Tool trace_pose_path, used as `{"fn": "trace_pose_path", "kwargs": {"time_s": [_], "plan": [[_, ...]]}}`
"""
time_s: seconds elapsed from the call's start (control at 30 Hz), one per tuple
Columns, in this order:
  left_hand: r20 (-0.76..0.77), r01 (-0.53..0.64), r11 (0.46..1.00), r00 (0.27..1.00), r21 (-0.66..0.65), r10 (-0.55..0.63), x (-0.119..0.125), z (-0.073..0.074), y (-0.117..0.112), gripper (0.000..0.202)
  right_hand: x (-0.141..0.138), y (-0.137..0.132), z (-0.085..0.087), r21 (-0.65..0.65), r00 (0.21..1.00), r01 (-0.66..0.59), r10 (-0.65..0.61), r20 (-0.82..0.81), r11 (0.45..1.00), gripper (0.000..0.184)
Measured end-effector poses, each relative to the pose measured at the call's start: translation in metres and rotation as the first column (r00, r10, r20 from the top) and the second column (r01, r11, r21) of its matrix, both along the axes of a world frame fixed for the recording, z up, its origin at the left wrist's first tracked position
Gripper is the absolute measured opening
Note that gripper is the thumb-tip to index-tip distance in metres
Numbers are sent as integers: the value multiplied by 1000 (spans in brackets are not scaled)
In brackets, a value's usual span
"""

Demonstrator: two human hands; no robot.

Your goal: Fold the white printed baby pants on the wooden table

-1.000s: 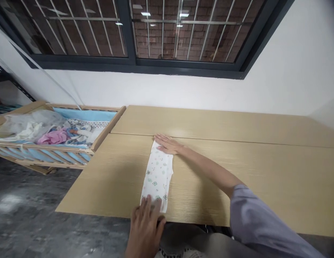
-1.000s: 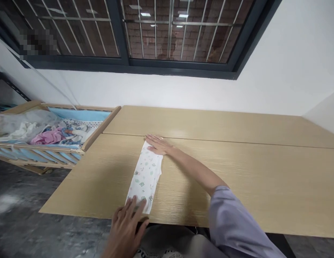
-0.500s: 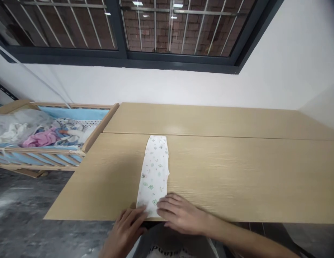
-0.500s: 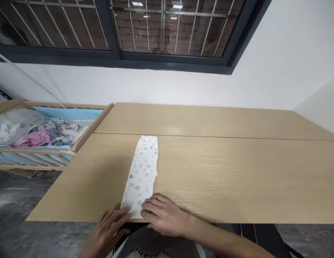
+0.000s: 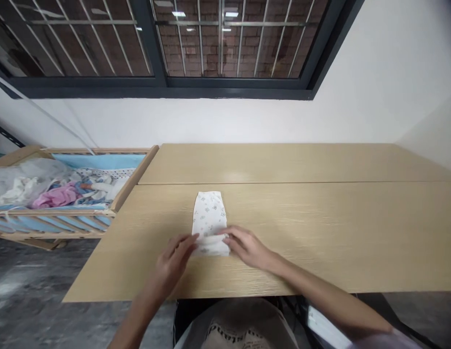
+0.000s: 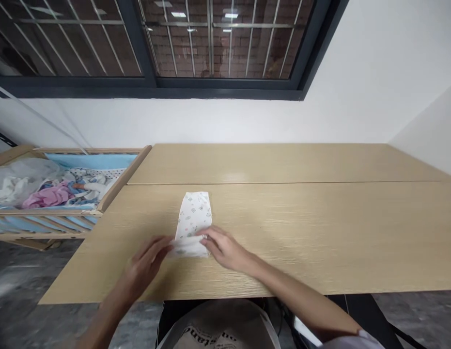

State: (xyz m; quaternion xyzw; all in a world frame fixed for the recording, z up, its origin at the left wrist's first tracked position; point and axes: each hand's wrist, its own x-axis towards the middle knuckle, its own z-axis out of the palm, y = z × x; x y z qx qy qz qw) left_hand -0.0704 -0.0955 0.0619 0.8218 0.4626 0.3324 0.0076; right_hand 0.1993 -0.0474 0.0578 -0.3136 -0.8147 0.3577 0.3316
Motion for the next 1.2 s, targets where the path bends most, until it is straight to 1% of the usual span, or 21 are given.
{"fn": "trace_pose_path", "kwargs": {"time_s": [0.07, 0.13, 0.2, 0.3, 0.4, 0.47, 0.53, 0.6, 0.63, 0.7, 0.73, 0.77, 0.83, 0.87, 0.9, 0.93, 1.0, 1.03, 1.07, 1.1, 1.2], "plan": [[48, -17, 1000, 999, -9, 17, 2, 12, 32, 26, -7, 30, 0, 23, 998, 47, -46, -45, 999, 27], [63, -31, 996, 997, -89, 37, 6, 21, 67, 28, -15, 62, -3, 27, 992, 110, -108, -69, 994, 28], [38, -75, 980, 996, -185, 83, 11, 25, 102, 30, -23, 95, -8, 10, 979, 189, -187, -75, 982, 29], [-21, -145, 956, 989, -254, 145, 20, 19, 149, 31, -33, 139, -20, -8, 948, 318, -318, 12, 948, 29], [-81, -191, 943, 981, -272, 175, 31, 4, 185, 30, -41, 168, -35, 16, 903, 406, -403, 150, 914, 27], [-130, -231, 931, 971, -282, 201, 37, -3, 200, 30, -45, 178, -43, 31, 883, 431, -428, 192, 902, 27], [-178, -281, 920, 955, -274, 238, 42, -5, 204, 28, -48, 182, -48, 43, 878, 431, -430, 211, 901, 26], [-213, -346, 908, 930, -236, 299, 47, -3, 194, 29, -48, 181, -48, 61, 874, 430, -432, 223, 901, 28], [-224, -381, 901, 915, -209, 335, 50, -2, 183, 31, -47, 178, -46, 70, 871, 434, -438, 222, 898, 30], [-239, -435, 886, 888, -162, 392, 57, -3, 149, 39, -44, 167, -38, 125, 869, 432, -450, 207, 893, 37], [-249, -447, 883, 880, -144, 405, 62, -6, 127, 43, -42, 160, -33, 174, 878, 404, -434, 200, 898, 42], [-262, -451, 882, 875, -138, 406, 67, -11, 105, 46, -41, 151, -28, 234, 899, 341, -388, 202, 911, 45], [-314, -443, 892, 863, -91, 396, 78, -27, 61, 50, -40, 131, -19, 349, 945, 107, -204, 255, 931, 50], [-346, -445, 894, 849, -59, 400, 84, -37, 43, 52, -42, 121, -17, 386, 950, -45, -79, 302, 921, 52], [-376, -447, 894, 835, -38, 401, 88, -48, 29, 52, -44, 111, -16, 401, 936, -198, 50, 349, 894, 54], [-405, -450, 893, 820, -21, 404, 92, -57, 18, 53, -47, 103, -17, 403, 906, -332, 168, 389, 853, 55], [-447, -461, 887, 795, -8, 409, 97, -73, 6, 53, -55, 93, -23, 382, 834, -511, 337, 437, 770, 56], [-460, -468, 884, 786, -4, 414, 98, -78, 4, 53, -58, 90, -28, 361, 808, -556, 383, 449, 749, 56], [-465, -473, 881, 780, 1, 419, 98, -81, 3, 53, -61, 90, -35, 334, 792, -573, 401, 461, 749, 57], [-464, -475, 880, 778, 4, 422, 97, -83, 3, 53, -63, 90, -42, 304, 785, -570, 396, 477, 763, 57], [-454, -465, 885, 791, -13, 409, 94, -82, 5, 52, -68, 100, -62, 235, 773, -511, 322, 546, 827, 58]]}}
